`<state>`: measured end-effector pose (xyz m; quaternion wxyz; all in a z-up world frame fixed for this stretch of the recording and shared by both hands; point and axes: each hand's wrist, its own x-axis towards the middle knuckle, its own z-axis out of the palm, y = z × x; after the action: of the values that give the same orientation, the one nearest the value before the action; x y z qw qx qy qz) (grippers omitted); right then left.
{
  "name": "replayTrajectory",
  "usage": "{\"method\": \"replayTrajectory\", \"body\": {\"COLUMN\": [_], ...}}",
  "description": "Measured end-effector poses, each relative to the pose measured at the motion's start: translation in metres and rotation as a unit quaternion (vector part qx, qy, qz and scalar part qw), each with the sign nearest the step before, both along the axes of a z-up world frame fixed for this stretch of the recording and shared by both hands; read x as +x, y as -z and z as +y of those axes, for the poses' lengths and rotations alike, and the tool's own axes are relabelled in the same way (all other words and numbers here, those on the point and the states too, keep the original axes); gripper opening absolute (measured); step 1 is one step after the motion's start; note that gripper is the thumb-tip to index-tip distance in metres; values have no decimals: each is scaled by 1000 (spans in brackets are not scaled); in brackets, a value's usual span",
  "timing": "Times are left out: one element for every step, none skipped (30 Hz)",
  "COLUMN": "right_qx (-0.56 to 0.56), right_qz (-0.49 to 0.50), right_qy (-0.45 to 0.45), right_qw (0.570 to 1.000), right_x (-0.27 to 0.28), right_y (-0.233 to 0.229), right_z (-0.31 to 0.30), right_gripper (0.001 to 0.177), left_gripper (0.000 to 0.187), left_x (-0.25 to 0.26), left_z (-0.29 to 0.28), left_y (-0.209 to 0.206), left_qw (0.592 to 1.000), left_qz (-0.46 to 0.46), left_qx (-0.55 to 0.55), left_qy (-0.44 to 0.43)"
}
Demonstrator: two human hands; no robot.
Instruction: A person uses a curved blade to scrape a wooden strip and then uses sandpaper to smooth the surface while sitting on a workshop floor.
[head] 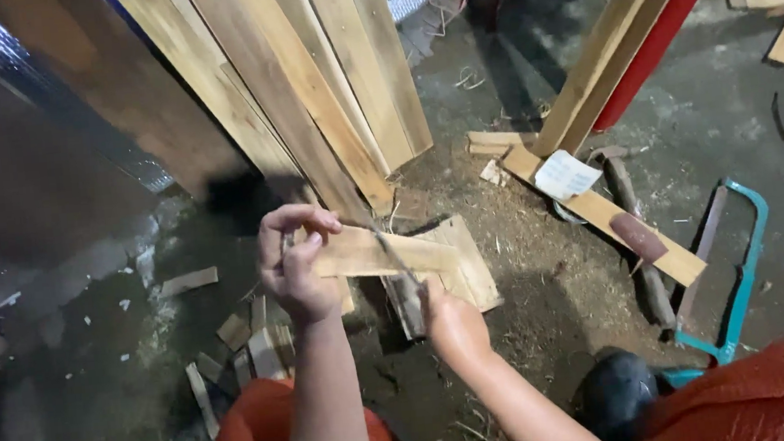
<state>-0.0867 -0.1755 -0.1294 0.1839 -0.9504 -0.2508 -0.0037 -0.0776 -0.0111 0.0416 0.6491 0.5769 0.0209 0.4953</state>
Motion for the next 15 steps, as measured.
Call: {"method": "replayTrajectory", "body": {"right_qx": [11,22,24,25,23,21,38,55,55,35,21,25,15,5,6], "right_qz": [40,81,77,119,169,173,144,115,119,115,101,94,87,79,85], "right_qy": [16,31,34,55,75,76,35,-5,-6,-6,-5,-4,-6,-8,-7], "right_qw": [999,996,996,991,983,982,988,992,991,993,995,995,996,997,996], "right_x": [9,19,23,29,28,26,17,8,7,6,16,18,18,18,11], "right_y": [10,19,29,41,55,38,22,6,21,34,45,44,46,48,43], "right_z": [-3,-7,-7,-7,-9,-4,-3,-1,-1,-1,2,3,2,0,-1], "right_gripper": [22,25,25,34,46,46,35,34,34,38,41,41,40,39,39], "left_gripper": [24,25,25,24,23,23,22,22,22,21,21,21,20,19,19], "left_x": [2,3,3,5,1,5,4,1,-1,-3,3,3,-1,-4,-7], "left_z": [5,10,10,10,10,10,8,7,8,8,10,12,12,13,12], "left_y": [1,2,0,1,4,1,0,0,1,1,-3,-6,-5,-3,-3], "left_qw": [1000,1000,1000,1000,1000,1000,1000,1000,1000,1000,1000,1000,1000,1000,1000], "left_qz": [7,13,9,3,4,8,4,0,4,9,2,-4,-2,1,7], "left_qx": [7,14,16,17,17,16,13,11,10,5,5,9,9,9,9], "left_qy": [-8,-17,-14,-6,0,1,4,7,6,10,16,17,21,25,26]}}
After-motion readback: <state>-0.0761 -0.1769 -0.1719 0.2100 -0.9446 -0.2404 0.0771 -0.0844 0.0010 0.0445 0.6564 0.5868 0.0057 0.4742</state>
